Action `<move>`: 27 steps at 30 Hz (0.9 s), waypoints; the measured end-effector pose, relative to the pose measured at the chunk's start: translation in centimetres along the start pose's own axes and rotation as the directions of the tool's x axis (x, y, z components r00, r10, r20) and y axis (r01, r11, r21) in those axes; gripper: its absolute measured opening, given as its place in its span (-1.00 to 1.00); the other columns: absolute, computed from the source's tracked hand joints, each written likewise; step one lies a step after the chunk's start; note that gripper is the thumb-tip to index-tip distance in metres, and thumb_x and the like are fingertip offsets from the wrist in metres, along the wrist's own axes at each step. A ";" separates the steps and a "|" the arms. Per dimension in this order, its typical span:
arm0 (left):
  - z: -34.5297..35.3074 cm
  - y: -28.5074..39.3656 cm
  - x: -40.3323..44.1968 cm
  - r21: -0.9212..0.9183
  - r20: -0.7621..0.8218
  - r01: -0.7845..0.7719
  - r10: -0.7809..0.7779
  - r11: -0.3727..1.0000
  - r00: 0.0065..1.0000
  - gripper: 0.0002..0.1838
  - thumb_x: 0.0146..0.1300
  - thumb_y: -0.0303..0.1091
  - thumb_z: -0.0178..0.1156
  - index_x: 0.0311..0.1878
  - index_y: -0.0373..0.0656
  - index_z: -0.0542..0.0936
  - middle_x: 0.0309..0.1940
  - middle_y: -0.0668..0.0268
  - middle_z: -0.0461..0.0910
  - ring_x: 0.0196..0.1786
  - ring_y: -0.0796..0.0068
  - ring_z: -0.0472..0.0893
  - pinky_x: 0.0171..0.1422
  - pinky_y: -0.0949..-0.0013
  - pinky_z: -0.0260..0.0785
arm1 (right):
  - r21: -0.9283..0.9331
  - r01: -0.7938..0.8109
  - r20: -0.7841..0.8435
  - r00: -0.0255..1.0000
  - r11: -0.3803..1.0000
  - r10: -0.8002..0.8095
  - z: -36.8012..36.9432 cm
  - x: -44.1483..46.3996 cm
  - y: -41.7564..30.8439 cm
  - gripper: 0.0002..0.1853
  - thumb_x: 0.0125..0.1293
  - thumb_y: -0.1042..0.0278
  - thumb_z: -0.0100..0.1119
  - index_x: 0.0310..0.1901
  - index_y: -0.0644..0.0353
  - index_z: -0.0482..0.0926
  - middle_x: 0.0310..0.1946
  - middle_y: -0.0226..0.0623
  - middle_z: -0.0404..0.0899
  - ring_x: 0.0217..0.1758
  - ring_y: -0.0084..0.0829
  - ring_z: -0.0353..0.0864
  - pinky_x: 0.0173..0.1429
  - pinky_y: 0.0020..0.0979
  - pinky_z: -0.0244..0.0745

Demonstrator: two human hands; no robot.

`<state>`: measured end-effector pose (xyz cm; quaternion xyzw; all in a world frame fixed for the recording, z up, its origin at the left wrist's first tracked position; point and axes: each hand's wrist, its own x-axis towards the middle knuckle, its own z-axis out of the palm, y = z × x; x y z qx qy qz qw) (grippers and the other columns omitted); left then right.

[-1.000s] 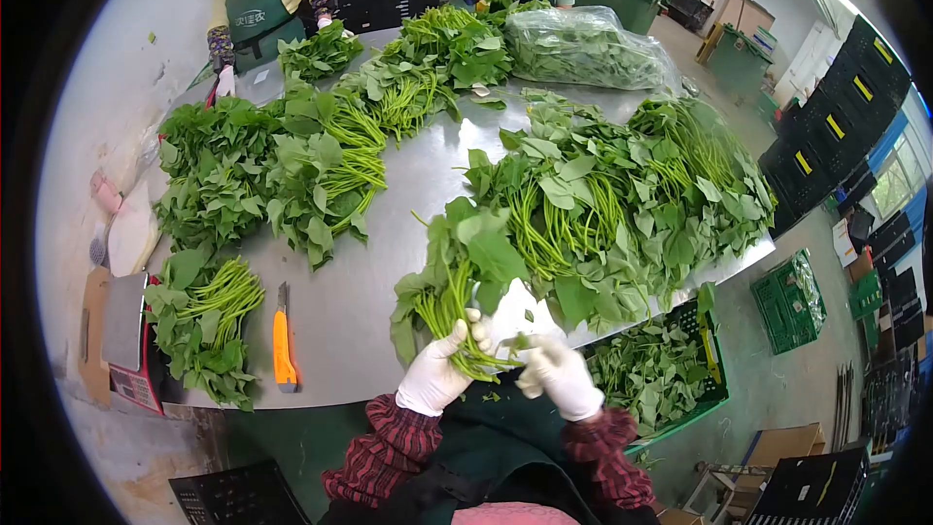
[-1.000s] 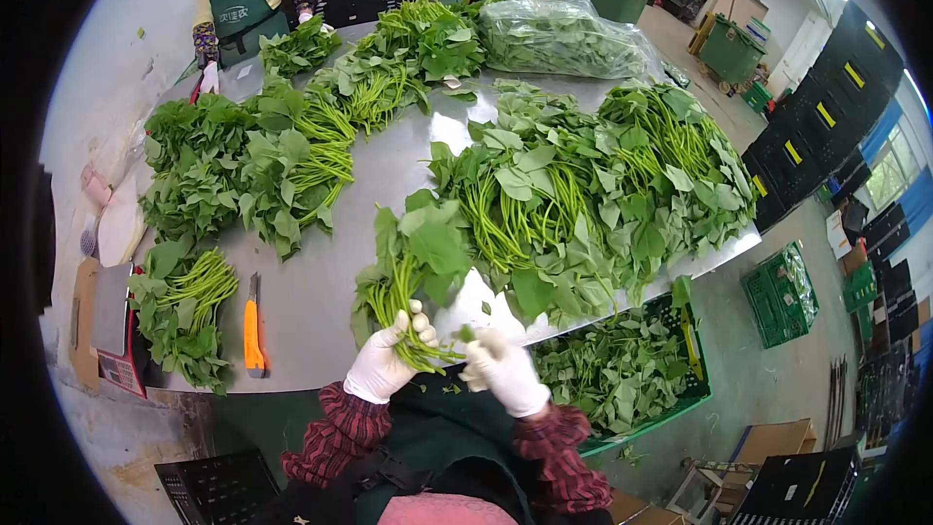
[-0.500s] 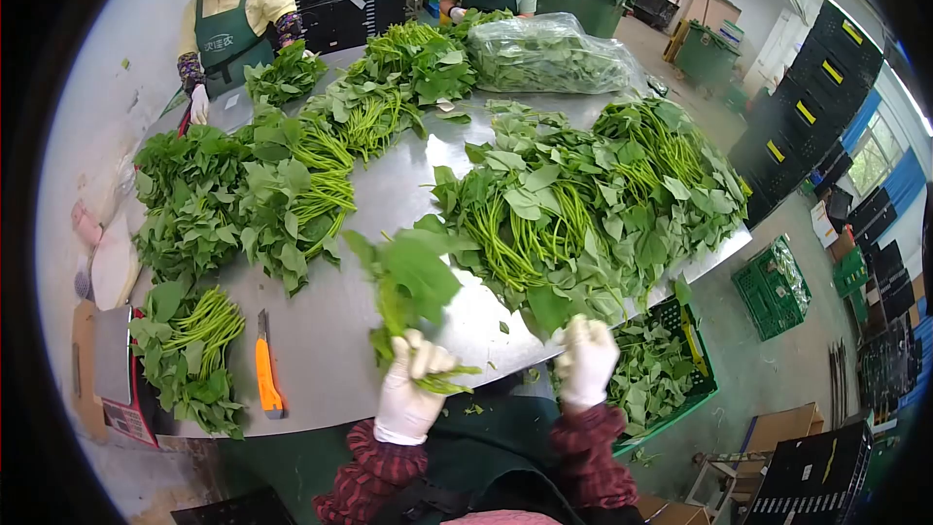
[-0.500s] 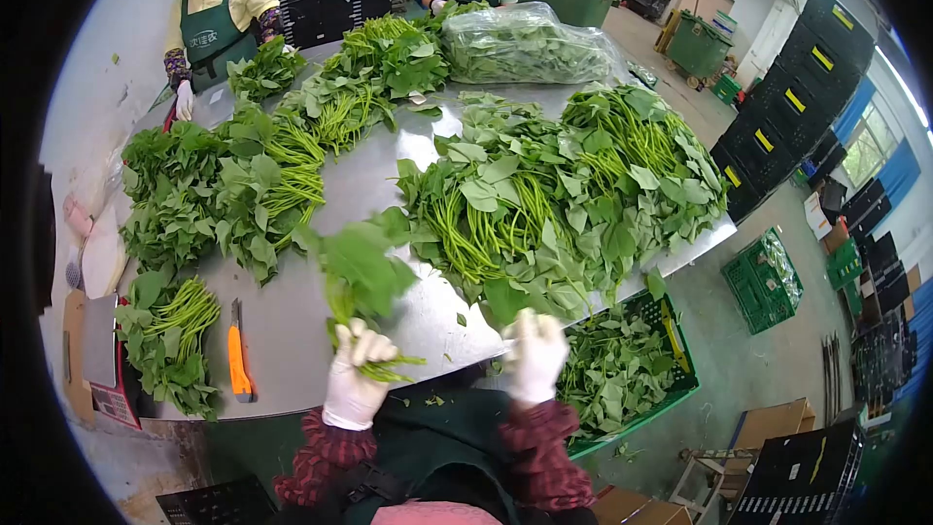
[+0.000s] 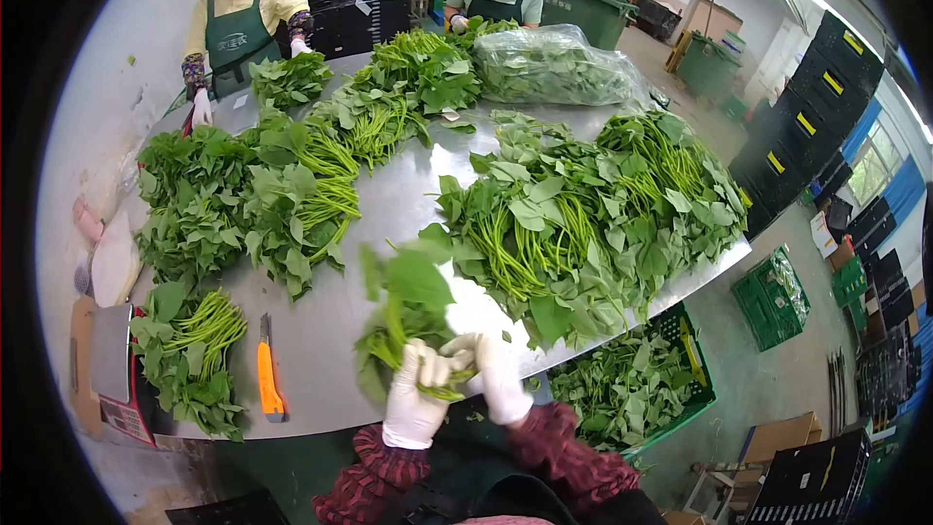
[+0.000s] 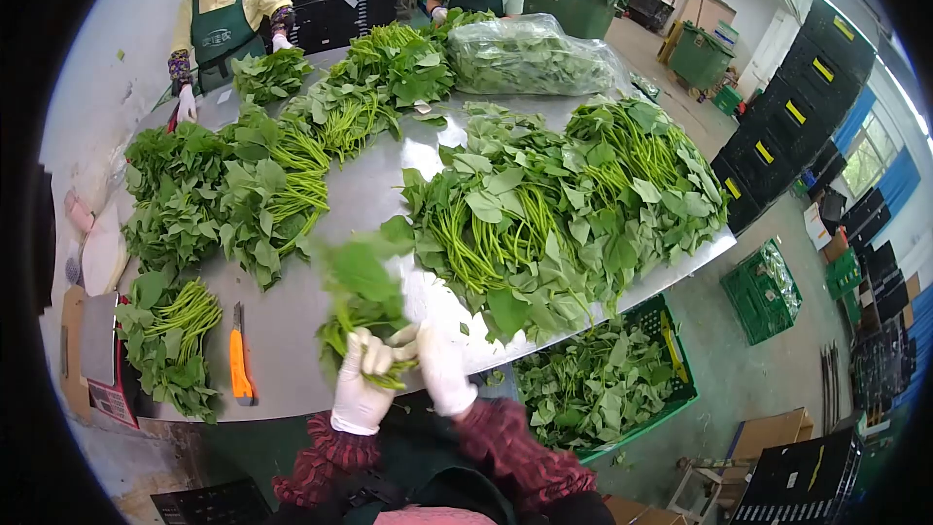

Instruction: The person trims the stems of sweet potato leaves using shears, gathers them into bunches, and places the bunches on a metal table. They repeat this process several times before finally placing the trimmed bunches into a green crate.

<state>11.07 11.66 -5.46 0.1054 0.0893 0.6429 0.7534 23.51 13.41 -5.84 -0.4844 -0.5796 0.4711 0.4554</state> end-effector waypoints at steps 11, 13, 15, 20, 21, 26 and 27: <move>-1.3 3.6 0.1 0.050 -0.074 -0.086 0.090 0.995 0.993 -0.87 0.35 -0.27 0.04 -0.14 -0.06 0.49 -0.72 0.54 0.01 -0.62 0.68 0.07 -0.12 0.47 0.20 | -0.952 -0.074 -0.133 0.974 0.298 -0.182 -6.7 13.5 4.4 -0.76 0.16 0.17 0.13 -0.42 0.19 0.47 -0.55 -0.07 0.57 -0.46 -0.04 0.58 -0.33 -0.16 0.47; -2.0 3.8 0.1 0.052 -0.097 -0.133 0.138 0.990 0.986 -0.85 0.35 -0.28 0.04 -0.12 -0.09 0.49 -0.67 0.53 0.07 -0.58 0.65 0.13 -0.07 0.43 0.23 | -0.926 -0.067 -0.194 0.929 0.371 -0.316 -7.5 13.3 0.2 -0.77 0.17 0.17 0.13 -0.45 0.18 0.48 -0.61 -0.07 0.56 -0.52 -0.06 0.58 -0.40 -0.18 0.47; -2.1 3.7 0.6 0.105 -0.208 -0.174 0.193 0.979 0.959 -0.86 0.34 -0.32 0.05 -0.12 -0.13 0.47 -0.63 0.51 0.14 -0.53 0.61 0.19 -0.04 0.37 0.25 | -0.850 -0.001 -0.279 0.849 0.527 -0.449 -7.7 11.9 -3.4 -0.75 0.16 0.18 0.19 -0.46 0.19 0.46 -0.64 -0.10 0.53 -0.57 -0.10 0.55 -0.46 -0.22 0.43; -2.2 1.9 1.1 0.346 -0.290 -0.080 0.187 0.935 0.938 -0.85 0.30 -0.38 0.10 -0.11 -0.20 0.48 -0.34 0.37 0.50 -0.24 0.46 0.52 0.02 0.33 0.37 | -0.792 0.204 -0.088 0.894 0.575 -0.438 -4.9 6.5 -6.4 -0.69 0.13 0.22 0.28 -0.56 0.22 0.42 -0.71 -0.09 0.42 -0.64 -0.10 0.46 -0.55 -0.26 0.33; -2.1 1.5 1.1 0.385 -0.229 -0.061 0.159 0.921 0.960 -0.80 0.25 -0.39 0.16 -0.09 -0.23 0.50 -0.21 0.27 0.57 -0.10 0.41 0.56 0.00 0.33 0.42 | -0.769 0.251 -0.042 0.898 0.588 -0.438 -3.7 5.4 -6.3 -0.69 0.13 0.21 0.28 -0.57 0.21 0.42 -0.72 -0.10 0.41 -0.64 -0.10 0.47 -0.55 -0.24 0.34; -0.4 0.0 1.0 0.592 -0.218 0.033 0.121 0.805 0.968 -0.82 0.18 -0.48 0.21 -0.15 -0.27 0.55 -0.29 0.34 0.59 -0.28 0.53 0.56 -0.15 0.49 0.39 | -0.740 0.435 0.187 0.866 0.513 -0.465 0.5 1.7 -0.3 -0.76 0.13 0.23 0.23 -0.56 0.15 0.48 -0.70 -0.16 0.42 -0.62 -0.16 0.50 -0.53 -0.25 0.39; -0.5 0.1 0.8 0.605 -0.231 0.029 0.141 0.795 0.963 -0.85 0.20 -0.45 0.19 -0.17 -0.27 0.54 -0.32 0.34 0.58 -0.29 0.53 0.55 -0.16 0.49 0.39 | -0.724 0.456 0.190 0.853 0.517 -0.486 0.7 1.2 -0.4 -0.76 0.13 0.20 0.24 -0.53 0.17 0.51 -0.68 -0.18 0.45 -0.65 -0.18 0.50 -0.53 -0.27 0.39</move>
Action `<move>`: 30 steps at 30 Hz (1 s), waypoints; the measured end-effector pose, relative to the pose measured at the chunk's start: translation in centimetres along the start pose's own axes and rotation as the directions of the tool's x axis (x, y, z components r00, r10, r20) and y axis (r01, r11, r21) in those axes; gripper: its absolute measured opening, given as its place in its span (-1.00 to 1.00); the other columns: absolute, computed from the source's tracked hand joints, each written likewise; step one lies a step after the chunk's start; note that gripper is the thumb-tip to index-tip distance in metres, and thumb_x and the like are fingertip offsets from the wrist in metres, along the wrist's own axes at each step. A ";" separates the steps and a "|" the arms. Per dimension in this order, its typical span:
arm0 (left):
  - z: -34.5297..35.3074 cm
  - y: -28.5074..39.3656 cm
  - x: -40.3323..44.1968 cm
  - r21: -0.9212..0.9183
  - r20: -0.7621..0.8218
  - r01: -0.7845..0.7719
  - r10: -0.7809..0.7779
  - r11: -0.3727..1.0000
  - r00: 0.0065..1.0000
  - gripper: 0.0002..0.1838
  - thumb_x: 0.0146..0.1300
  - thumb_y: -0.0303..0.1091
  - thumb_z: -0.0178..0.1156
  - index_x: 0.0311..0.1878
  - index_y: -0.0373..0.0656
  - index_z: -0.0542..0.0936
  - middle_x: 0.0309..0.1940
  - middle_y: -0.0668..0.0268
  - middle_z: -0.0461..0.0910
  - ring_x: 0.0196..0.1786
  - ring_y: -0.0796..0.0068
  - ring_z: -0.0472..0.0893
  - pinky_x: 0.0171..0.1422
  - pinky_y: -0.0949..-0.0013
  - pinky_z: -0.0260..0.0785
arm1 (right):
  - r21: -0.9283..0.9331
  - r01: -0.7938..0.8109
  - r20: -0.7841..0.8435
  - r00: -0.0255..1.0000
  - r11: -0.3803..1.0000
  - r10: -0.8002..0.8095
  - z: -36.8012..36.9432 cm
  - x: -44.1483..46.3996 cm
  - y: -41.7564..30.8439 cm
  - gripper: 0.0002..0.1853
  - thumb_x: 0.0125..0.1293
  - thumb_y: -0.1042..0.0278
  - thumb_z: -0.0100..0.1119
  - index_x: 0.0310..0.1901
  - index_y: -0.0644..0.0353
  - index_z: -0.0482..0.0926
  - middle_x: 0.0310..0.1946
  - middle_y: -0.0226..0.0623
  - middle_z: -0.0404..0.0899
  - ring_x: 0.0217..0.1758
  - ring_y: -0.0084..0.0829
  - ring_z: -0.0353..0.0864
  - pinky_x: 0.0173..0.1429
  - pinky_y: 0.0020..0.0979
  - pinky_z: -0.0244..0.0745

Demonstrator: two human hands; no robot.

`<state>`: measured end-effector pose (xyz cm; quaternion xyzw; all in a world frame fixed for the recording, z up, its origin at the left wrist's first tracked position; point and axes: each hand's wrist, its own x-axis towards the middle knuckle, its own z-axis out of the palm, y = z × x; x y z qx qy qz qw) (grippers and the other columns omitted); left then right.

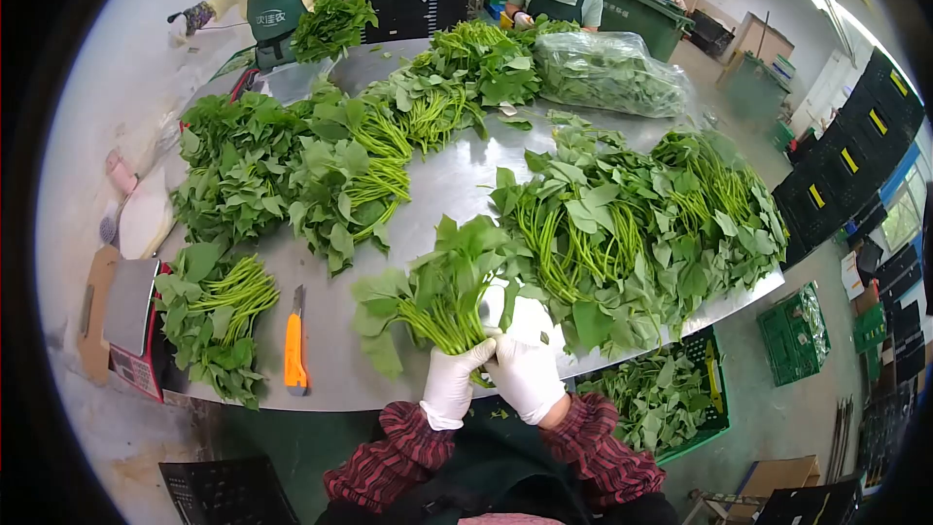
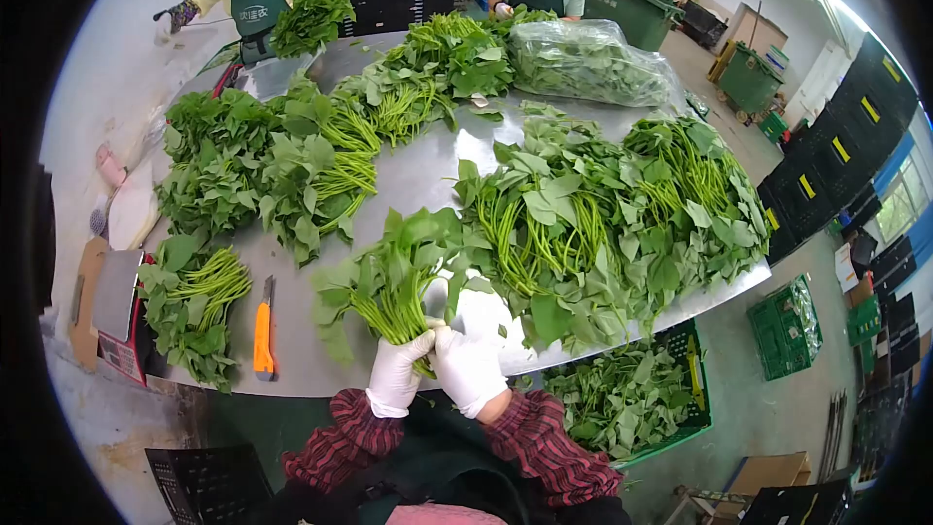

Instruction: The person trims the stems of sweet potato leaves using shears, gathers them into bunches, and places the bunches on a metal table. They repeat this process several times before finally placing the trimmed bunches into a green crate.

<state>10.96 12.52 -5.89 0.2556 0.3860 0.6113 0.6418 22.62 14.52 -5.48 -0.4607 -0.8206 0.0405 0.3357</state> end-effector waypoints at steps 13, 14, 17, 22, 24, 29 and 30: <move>-2.2 1.0 0.5 -0.317 0.153 0.188 -0.146 0.930 0.977 -0.71 0.28 -0.15 0.11 -0.22 -0.22 0.51 -0.33 0.31 0.48 -0.26 0.42 0.45 -0.06 0.35 0.33 | 0.584 -0.740 0.635 0.672 0.333 0.380 -4.9 -0.8 1.3 -0.74 0.32 0.24 0.09 -0.42 0.27 0.54 -0.60 -0.45 0.49 -0.68 -0.69 0.40 -0.60 -0.64 0.30; -2.2 0.6 0.4 -0.301 0.180 0.205 -0.155 0.931 0.971 -0.72 0.28 -0.16 0.11 -0.21 -0.22 0.51 -0.30 0.30 0.49 -0.21 0.39 0.48 -0.01 0.34 0.35 | 0.516 -0.779 0.671 0.627 0.357 0.397 -4.6 -0.4 1.1 -0.73 0.32 0.24 0.11 -0.41 0.27 0.54 -0.60 -0.45 0.49 -0.67 -0.68 0.40 -0.59 -0.65 0.30; -1.8 -0.2 -0.1 -0.287 0.222 0.289 -0.230 0.913 0.947 -0.72 0.29 -0.15 0.10 -0.21 -0.22 0.51 -0.27 0.29 0.51 -0.17 0.37 0.51 0.03 0.32 0.38 | 0.544 -0.775 0.701 0.630 0.321 0.333 -3.9 -0.4 1.2 -0.74 0.27 0.23 0.18 -0.40 0.29 0.53 -0.60 -0.45 0.47 -0.64 -0.69 0.38 -0.56 -0.65 0.29; -1.4 -0.3 -0.5 -0.322 0.171 0.254 -0.208 0.912 0.963 -0.73 0.28 -0.14 0.10 -0.21 -0.18 0.49 -0.26 0.30 0.52 -0.17 0.35 0.53 0.04 0.25 0.40 | 0.694 -0.650 0.520 0.750 0.311 0.408 -3.0 -2.2 1.4 -0.74 0.25 0.20 0.20 -0.42 0.24 0.51 -0.63 -0.46 0.46 -0.69 -0.68 0.35 -0.62 -0.63 0.24; -1.8 -0.3 -0.3 -0.435 0.154 0.241 -0.192 0.868 0.969 -0.74 0.29 -0.18 0.11 -0.20 -0.22 0.48 -0.25 0.26 0.53 -0.14 0.32 0.55 0.05 0.19 0.43 | 0.792 -0.473 0.123 0.743 0.385 0.658 -3.9 -2.3 1.5 -0.74 0.29 0.23 0.15 -0.45 0.23 0.49 -0.66 -0.46 0.44 -0.74 -0.68 0.31 -0.67 -0.63 0.17; -2.3 1.6 0.6 -0.404 0.020 0.115 -0.117 0.908 0.993 -0.76 0.29 -0.16 0.12 -0.23 -0.15 0.48 -0.24 0.25 0.54 -0.16 0.33 0.56 0.11 0.15 0.40 | 0.938 -0.226 -0.165 0.370 0.261 0.914 -9.6 -5.9 9.5 -0.56 0.41 0.03 -0.10 -0.58 0.11 0.37 -0.70 -0.42 0.42 -0.76 -0.71 0.31 -0.73 -0.71 0.09; -2.1 1.4 0.7 -0.401 0.005 0.108 -0.116 0.909 0.993 -0.77 0.29 -0.18 0.11 -0.21 -0.16 0.48 -0.21 0.22 0.54 -0.13 0.31 0.56 0.12 0.14 0.40 | 0.864 -0.369 -0.158 0.450 0.344 0.879 -9.6 -5.3 8.4 -0.54 0.44 0.00 -0.19 -0.51 0.14 0.41 -0.67 -0.42 0.42 -0.73 -0.69 0.34 -0.74 -0.70 0.09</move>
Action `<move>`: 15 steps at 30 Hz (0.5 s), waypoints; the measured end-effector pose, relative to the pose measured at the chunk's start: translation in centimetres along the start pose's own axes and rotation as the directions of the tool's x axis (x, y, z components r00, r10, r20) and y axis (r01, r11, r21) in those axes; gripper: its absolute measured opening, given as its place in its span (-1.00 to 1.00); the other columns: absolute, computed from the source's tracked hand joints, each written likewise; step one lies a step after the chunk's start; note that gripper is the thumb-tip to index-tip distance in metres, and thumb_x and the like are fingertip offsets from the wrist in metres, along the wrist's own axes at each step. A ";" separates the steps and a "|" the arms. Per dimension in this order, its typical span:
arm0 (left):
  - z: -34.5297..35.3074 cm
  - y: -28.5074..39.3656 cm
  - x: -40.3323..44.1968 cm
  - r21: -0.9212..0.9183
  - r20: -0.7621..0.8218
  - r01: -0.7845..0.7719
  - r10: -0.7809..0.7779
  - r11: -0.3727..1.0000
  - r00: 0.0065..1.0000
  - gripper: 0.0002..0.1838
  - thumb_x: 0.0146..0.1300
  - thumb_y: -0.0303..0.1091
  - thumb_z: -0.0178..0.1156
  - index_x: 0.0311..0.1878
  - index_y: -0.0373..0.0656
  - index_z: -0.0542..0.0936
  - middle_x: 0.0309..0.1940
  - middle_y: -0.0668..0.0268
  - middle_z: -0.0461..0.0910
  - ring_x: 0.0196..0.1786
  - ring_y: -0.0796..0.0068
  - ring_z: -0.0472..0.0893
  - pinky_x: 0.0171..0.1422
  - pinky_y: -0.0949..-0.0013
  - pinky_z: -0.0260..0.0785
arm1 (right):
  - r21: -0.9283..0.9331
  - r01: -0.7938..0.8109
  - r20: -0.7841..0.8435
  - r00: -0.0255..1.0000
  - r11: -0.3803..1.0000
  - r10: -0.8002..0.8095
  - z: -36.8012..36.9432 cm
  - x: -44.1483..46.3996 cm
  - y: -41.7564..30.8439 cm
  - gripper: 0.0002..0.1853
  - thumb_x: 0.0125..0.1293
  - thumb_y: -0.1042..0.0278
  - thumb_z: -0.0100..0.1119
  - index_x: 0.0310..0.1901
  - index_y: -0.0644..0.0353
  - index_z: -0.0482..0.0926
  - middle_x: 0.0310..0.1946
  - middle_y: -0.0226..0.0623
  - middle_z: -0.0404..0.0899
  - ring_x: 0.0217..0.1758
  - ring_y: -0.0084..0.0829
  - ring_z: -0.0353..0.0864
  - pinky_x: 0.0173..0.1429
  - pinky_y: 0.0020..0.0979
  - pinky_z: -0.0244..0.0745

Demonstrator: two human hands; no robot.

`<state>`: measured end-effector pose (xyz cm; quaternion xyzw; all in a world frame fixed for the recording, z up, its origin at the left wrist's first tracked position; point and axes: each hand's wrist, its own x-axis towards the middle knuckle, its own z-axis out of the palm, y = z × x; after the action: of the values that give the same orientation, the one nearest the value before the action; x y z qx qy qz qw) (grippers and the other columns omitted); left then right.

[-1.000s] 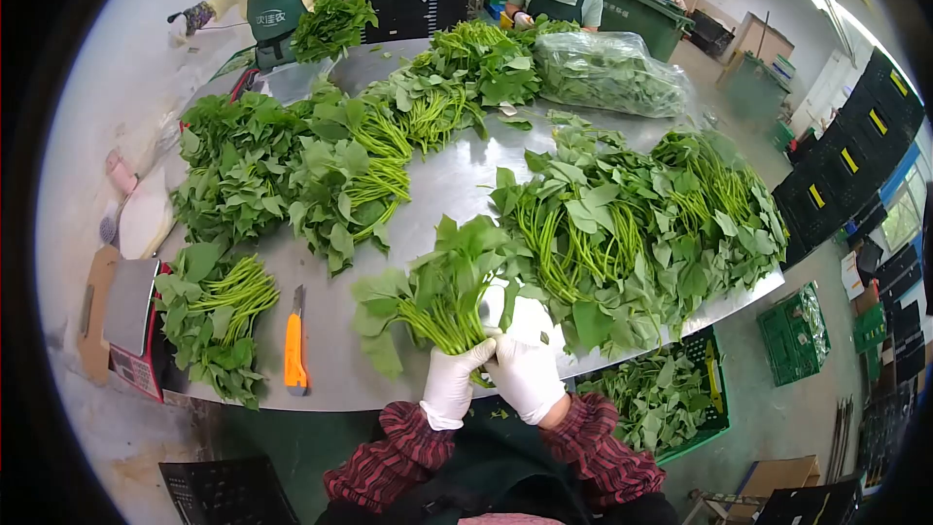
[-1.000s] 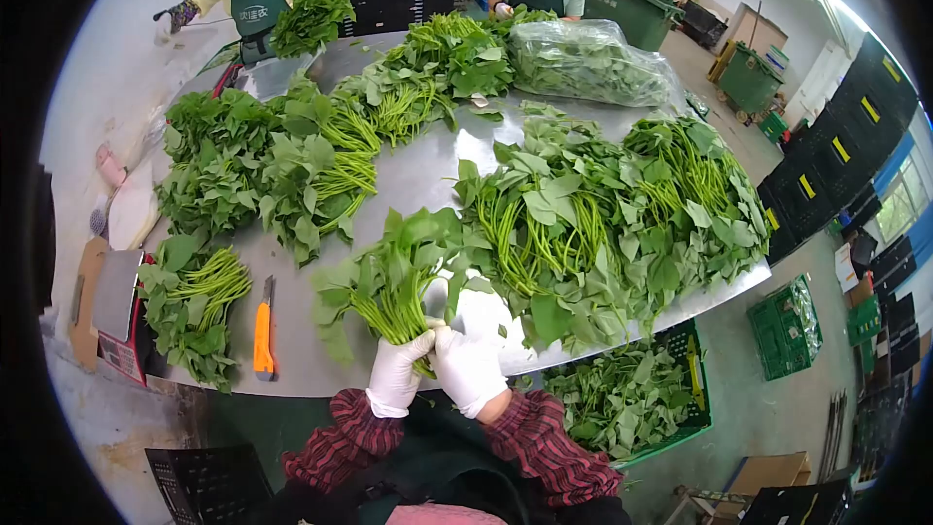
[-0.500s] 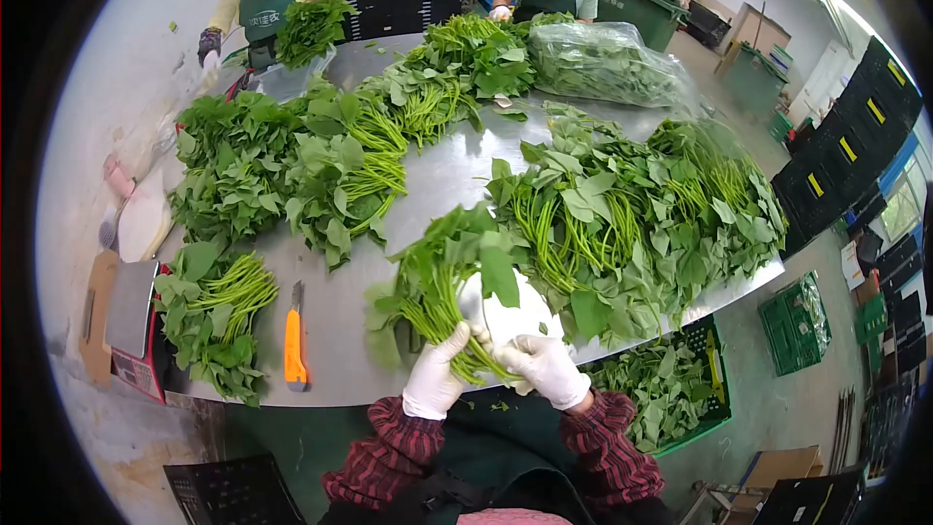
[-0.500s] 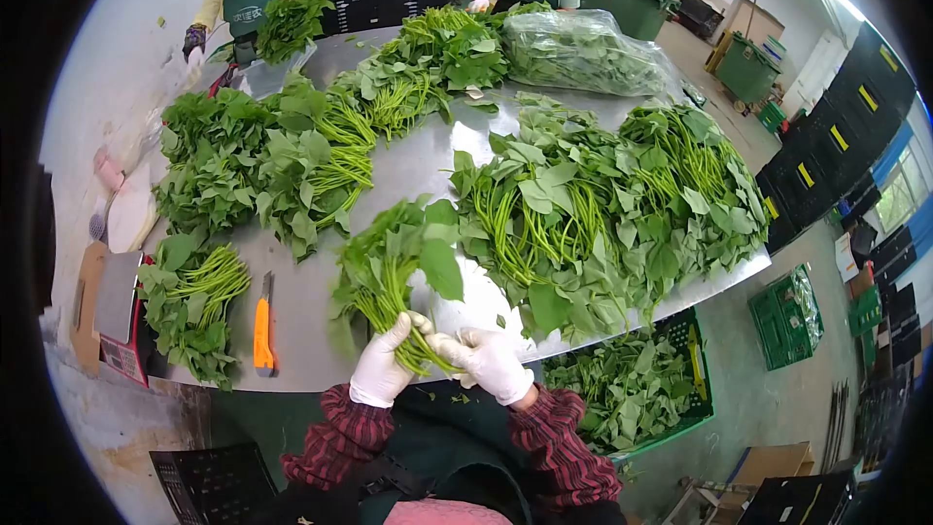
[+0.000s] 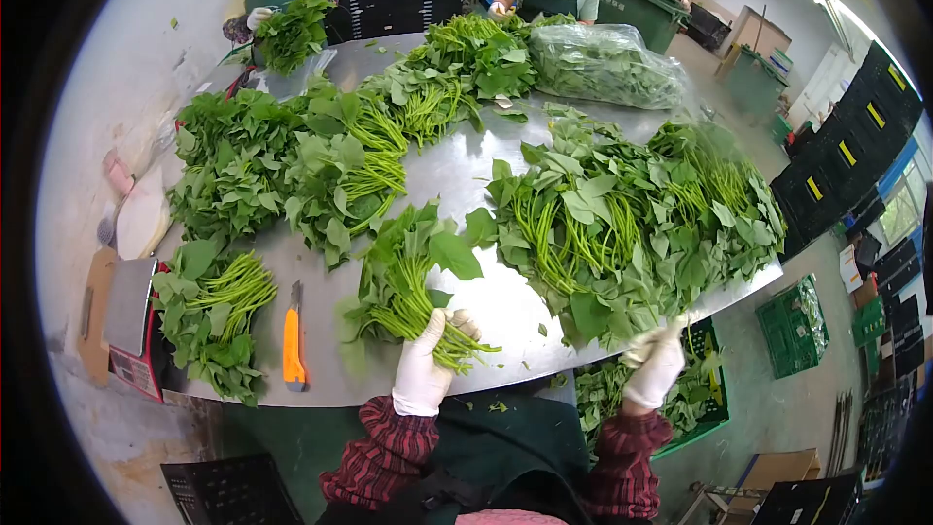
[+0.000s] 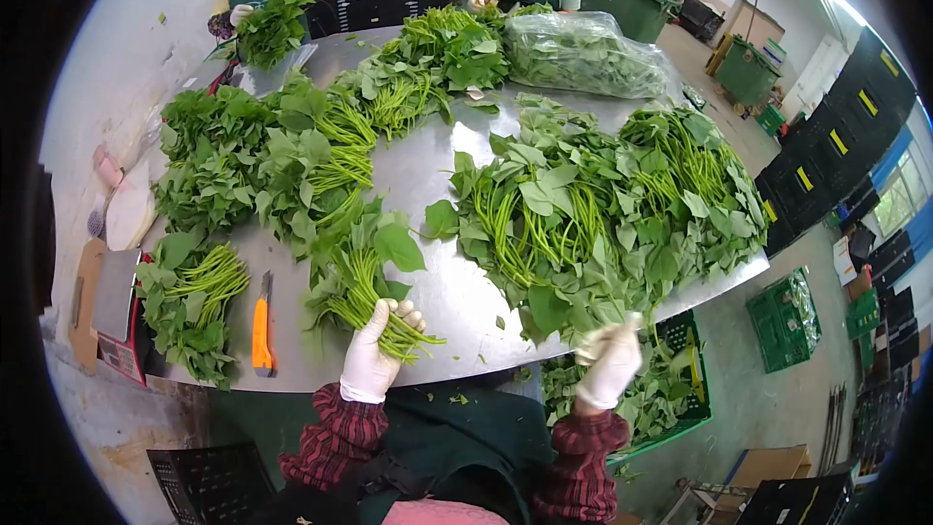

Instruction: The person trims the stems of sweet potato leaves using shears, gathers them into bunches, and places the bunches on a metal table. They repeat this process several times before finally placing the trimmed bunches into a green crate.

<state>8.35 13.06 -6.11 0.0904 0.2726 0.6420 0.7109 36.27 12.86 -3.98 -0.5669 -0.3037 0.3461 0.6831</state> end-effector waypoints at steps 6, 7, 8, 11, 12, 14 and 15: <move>1.2 -1.5 -0.9 0.017 -0.019 0.072 -0.071 0.997 0.997 -0.80 0.31 -0.26 0.09 -0.10 -0.16 0.48 -0.11 0.19 0.54 -0.03 0.22 0.55 0.17 0.06 0.38 | -0.421 0.760 0.739 0.604 0.495 -0.298 7.3 -8.3 2.4 -0.58 0.08 0.16 0.30 -0.11 0.22 0.44 -0.40 -0.15 0.49 -0.36 -0.14 0.53 -0.30 -0.27 0.46; 1.2 -1.4 -1.2 0.010 -0.038 0.112 -0.112 0.994 0.993 -0.80 0.32 -0.28 0.08 -0.08 -0.15 0.47 -0.09 0.18 0.54 -0.01 0.20 0.55 0.17 0.04 0.38 | -0.406 0.793 0.813 0.540 0.453 -0.217 7.6 -8.6 3.7 -0.72 0.14 0.22 0.24 -0.28 0.22 0.41 -0.48 -0.16 0.45 -0.38 -0.09 0.51 -0.33 -0.21 0.43; 0.9 -1.5 -1.3 0.032 0.034 0.074 -0.076 0.997 0.997 -0.77 0.33 -0.27 0.06 -0.02 -0.12 0.46 -0.10 0.22 0.56 0.04 0.15 0.53 0.17 0.01 0.37 | -0.383 0.797 0.828 0.521 0.468 -0.210 7.8 -8.7 4.4 -0.75 0.16 0.25 0.21 -0.34 0.22 0.39 -0.48 -0.14 0.45 -0.38 -0.09 0.51 -0.35 -0.21 0.43; 0.6 -0.6 -1.8 -0.026 0.121 0.146 -0.142 0.989 0.982 -0.76 0.35 -0.24 0.02 0.01 -0.10 0.45 -0.13 0.26 0.58 0.07 0.11 0.51 0.17 0.00 0.37 | -0.278 0.784 0.877 0.442 0.555 -0.186 8.7 -8.5 4.0 -0.77 0.19 0.26 0.17 -0.39 0.23 0.39 -0.48 -0.11 0.44 -0.38 -0.09 0.51 -0.36 -0.20 0.42; 0.2 0.0 -1.7 -0.044 0.130 0.157 -0.150 0.987 0.980 -0.78 0.36 -0.25 0.00 0.00 -0.10 0.44 -0.28 0.33 0.53 -0.02 0.18 0.53 0.10 0.07 0.38 | -0.195 0.758 0.909 0.378 0.622 -0.175 9.1 -8.2 3.6 -0.77 0.19 0.25 0.17 -0.40 0.23 0.40 -0.48 -0.10 0.45 -0.38 -0.10 0.51 -0.36 -0.20 0.42; -0.4 0.6 -1.2 -0.056 0.148 0.084 -0.075 0.995 0.986 -0.82 0.37 -0.25 -0.01 -0.05 -0.08 0.44 -0.49 0.44 0.39 -0.23 0.37 0.48 0.00 0.20 0.36 | -0.204 0.678 0.898 0.417 0.706 -0.142 9.1 -5.4 6.9 -0.76 0.18 0.23 0.17 -0.41 0.23 0.41 -0.49 -0.09 0.46 -0.38 -0.10 0.52 -0.36 -0.19 0.42; -0.7 0.6 -0.8 -0.053 0.155 0.000 0.008 0.999 0.988 -0.84 0.37 -0.26 -0.01 -0.08 -0.08 0.43 -0.55 0.46 0.29 -0.34 0.49 0.42 -0.03 0.26 0.32 | -0.208 0.587 0.888 0.449 0.782 -0.102 9.0 -3.9 7.8 -0.75 0.17 0.21 0.18 -0.41 0.23 0.42 -0.49 -0.07 0.47 -0.39 -0.10 0.52 -0.36 -0.18 0.42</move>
<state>7.48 12.23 -6.16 0.1220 0.1992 0.6415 0.7307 25.75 15.67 -10.23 -0.4029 -0.7825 0.3320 0.3393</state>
